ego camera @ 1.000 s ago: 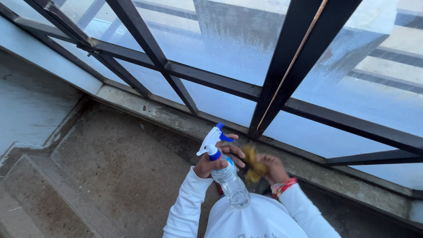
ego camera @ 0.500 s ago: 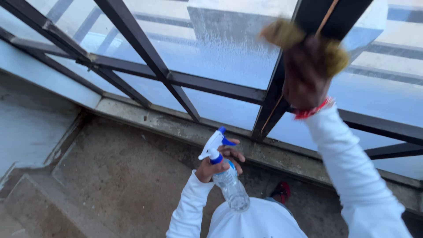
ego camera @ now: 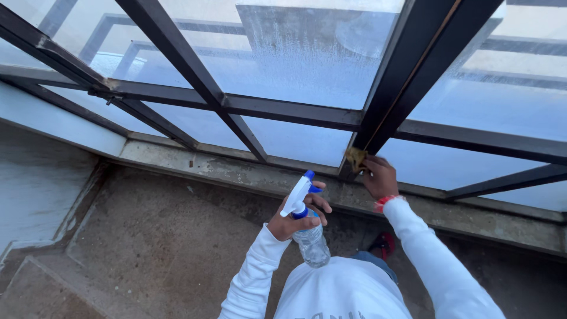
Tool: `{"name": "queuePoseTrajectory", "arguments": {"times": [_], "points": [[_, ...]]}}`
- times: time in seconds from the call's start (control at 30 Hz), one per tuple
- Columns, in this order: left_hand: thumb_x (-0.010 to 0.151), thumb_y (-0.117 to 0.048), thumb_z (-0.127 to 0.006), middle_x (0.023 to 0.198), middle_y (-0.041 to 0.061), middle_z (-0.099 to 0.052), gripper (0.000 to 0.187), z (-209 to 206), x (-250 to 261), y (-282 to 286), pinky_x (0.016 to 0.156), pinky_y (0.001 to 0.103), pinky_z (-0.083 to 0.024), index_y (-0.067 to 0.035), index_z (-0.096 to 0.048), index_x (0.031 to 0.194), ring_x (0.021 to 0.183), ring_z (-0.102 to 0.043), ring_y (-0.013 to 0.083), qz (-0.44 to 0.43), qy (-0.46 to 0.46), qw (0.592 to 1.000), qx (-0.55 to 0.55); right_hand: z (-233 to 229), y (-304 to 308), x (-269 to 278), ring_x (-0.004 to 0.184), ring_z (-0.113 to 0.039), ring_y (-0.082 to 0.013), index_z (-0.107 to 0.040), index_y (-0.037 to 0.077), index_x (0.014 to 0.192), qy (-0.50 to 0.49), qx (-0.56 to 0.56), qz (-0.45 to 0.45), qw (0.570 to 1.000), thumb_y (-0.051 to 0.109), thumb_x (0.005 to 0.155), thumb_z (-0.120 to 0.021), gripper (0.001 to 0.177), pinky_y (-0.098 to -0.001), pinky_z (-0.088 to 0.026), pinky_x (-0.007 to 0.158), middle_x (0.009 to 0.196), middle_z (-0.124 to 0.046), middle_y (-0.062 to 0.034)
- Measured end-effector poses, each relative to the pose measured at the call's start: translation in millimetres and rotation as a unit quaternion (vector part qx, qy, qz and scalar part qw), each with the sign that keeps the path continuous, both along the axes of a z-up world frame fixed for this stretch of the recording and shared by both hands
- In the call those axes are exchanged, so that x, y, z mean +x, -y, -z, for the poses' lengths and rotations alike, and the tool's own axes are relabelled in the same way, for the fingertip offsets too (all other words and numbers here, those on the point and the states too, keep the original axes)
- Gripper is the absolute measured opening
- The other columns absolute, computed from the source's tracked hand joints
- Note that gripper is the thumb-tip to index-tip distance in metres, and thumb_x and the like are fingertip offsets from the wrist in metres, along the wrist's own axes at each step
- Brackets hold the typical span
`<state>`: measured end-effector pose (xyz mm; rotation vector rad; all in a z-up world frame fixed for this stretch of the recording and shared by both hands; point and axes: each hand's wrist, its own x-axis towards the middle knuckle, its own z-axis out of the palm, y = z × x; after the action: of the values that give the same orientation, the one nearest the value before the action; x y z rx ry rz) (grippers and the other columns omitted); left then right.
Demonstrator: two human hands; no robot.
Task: The person cleans large glass windows using a spray bottle and a cloth, wiping different sections of the glass panes.
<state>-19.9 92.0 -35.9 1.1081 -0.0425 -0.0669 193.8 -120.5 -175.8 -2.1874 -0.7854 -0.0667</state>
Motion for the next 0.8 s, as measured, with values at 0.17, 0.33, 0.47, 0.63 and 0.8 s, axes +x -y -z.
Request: {"name": "queuePoseTrajectory", "arguments": {"times": [0.17,0.33,0.47,0.63,0.8], "points": [[0.083,-0.021,-0.087,0.114,0.014,-0.069,0.082,-1,2,-5,0.087,0.039,-0.058,-0.004,-0.044,0.151,0.095,-0.072,0.023,0.019,-0.01,0.999,-0.037,-41,1,-43,0.084,-0.059,-0.0158,-0.071,0.0,0.116,-0.385,0.235,0.013,0.892,0.007,0.096,-0.055,0.027,-0.0291,-0.048,0.074,0.092,-0.065,-0.0036],[0.081,-0.023,-0.088,0.117,0.014,-0.069,0.082,-13,16,4,0.089,0.038,-0.06,0.0,-0.047,0.148,0.105,-0.071,0.0225,0.056,-0.003,0.998,0.003,-158,-9,-58,0.096,-0.06,-0.011,-0.066,0.002,0.123,-0.285,0.228,-0.18,0.913,0.016,0.098,-0.063,0.029,-0.0266,-0.05,0.082,0.104,-0.063,-0.0019],[0.081,-0.026,-0.087,0.114,0.014,-0.069,0.081,-18,23,13,0.089,0.036,-0.06,0.003,-0.049,0.147,0.111,-0.072,0.0232,0.075,0.012,0.992,0.1,-217,-15,-54,0.09,-0.062,-0.0161,-0.067,0.002,0.119,-0.204,0.209,-0.28,0.915,0.022,0.098,-0.064,0.029,-0.0284,-0.052,0.079,0.102,-0.06,-0.0047],[0.083,-0.026,-0.085,0.122,0.012,-0.066,0.081,-29,24,28,0.095,0.037,-0.058,0.001,-0.047,0.15,0.114,-0.069,0.0226,0.098,0.043,0.986,0.131,-220,-6,-51,0.071,-0.059,-0.0154,-0.067,0.002,0.084,-0.124,0.173,-0.265,0.94,0.025,0.099,-0.063,0.028,-0.028,-0.049,0.064,0.082,-0.058,-0.0051],[0.082,-0.028,-0.083,0.124,0.01,-0.064,0.083,-27,26,39,0.094,0.038,-0.058,0.0,-0.046,0.151,0.113,-0.068,0.021,0.085,0.013,0.983,0.162,-199,3,-41,0.061,-0.047,-0.0159,-0.059,-0.002,0.073,-0.227,0.11,-0.256,0.933,0.023,0.102,-0.062,0.038,-0.0308,-0.042,0.058,0.07,-0.049,-0.0076]]}}
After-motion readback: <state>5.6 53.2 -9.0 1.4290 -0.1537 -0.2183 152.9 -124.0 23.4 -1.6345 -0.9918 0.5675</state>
